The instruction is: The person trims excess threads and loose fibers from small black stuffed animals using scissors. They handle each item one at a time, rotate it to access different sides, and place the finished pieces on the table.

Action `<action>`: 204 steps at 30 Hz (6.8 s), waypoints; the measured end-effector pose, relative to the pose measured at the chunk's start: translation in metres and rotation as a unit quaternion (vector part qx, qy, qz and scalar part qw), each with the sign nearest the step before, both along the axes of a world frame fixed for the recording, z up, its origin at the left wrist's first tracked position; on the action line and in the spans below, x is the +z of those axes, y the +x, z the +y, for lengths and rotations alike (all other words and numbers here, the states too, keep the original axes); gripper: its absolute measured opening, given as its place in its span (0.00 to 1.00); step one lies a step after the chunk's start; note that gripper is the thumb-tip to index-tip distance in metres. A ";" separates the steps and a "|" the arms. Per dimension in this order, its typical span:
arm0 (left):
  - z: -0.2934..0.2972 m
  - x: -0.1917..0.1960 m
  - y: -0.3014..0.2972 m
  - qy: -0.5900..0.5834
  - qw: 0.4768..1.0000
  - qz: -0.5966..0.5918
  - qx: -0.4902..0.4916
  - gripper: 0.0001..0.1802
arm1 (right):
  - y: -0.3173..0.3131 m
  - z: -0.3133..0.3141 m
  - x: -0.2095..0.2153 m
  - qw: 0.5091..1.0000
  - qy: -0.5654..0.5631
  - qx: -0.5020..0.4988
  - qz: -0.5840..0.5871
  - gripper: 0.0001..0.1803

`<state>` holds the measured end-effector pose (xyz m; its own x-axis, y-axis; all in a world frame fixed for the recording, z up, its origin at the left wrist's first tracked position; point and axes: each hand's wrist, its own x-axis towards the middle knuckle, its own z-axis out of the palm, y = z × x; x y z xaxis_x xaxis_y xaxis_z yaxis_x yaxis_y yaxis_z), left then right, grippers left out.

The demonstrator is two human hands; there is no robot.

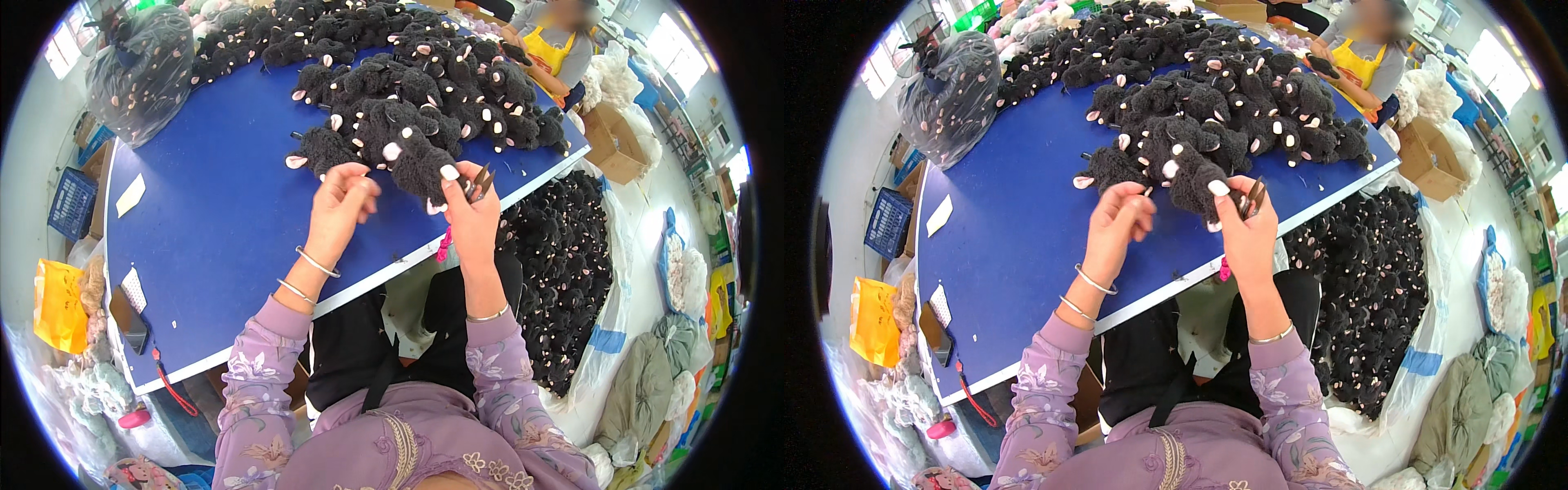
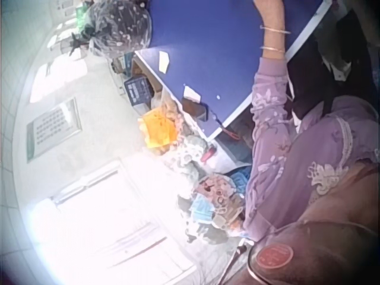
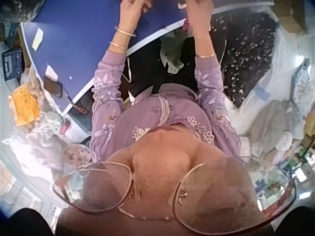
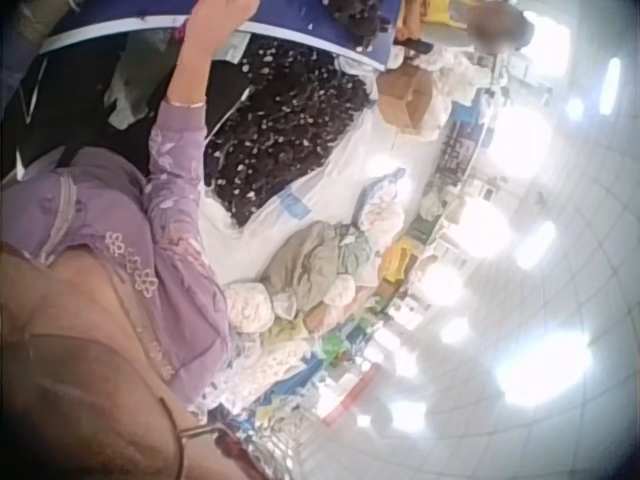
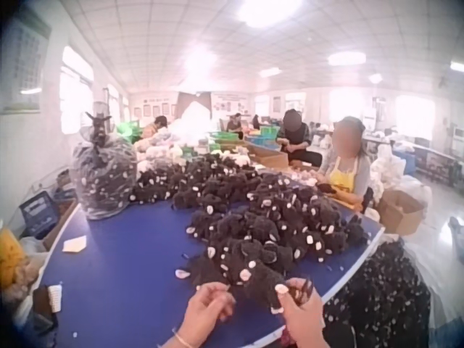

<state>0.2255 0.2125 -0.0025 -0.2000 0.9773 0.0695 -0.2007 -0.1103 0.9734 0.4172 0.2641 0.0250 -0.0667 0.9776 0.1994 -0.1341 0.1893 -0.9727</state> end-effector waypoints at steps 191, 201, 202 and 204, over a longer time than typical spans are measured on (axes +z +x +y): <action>-0.019 0.010 0.034 -0.034 0.971 0.156 -0.179 0.10 | 0.039 0.048 0.002 0.951 -0.050 0.285 -0.105 0.11; -0.012 0.007 0.034 0.072 0.989 0.129 0.008 0.08 | 0.029 0.040 -0.008 0.925 -0.046 0.350 -0.139 0.11; -0.012 0.006 0.034 0.067 0.990 0.121 0.011 0.07 | 0.027 0.039 -0.009 0.925 -0.049 0.351 -0.137 0.11; -0.011 0.006 0.035 0.057 0.993 0.102 0.016 0.07 | 0.025 0.037 -0.009 0.925 -0.056 0.350 -0.136 0.11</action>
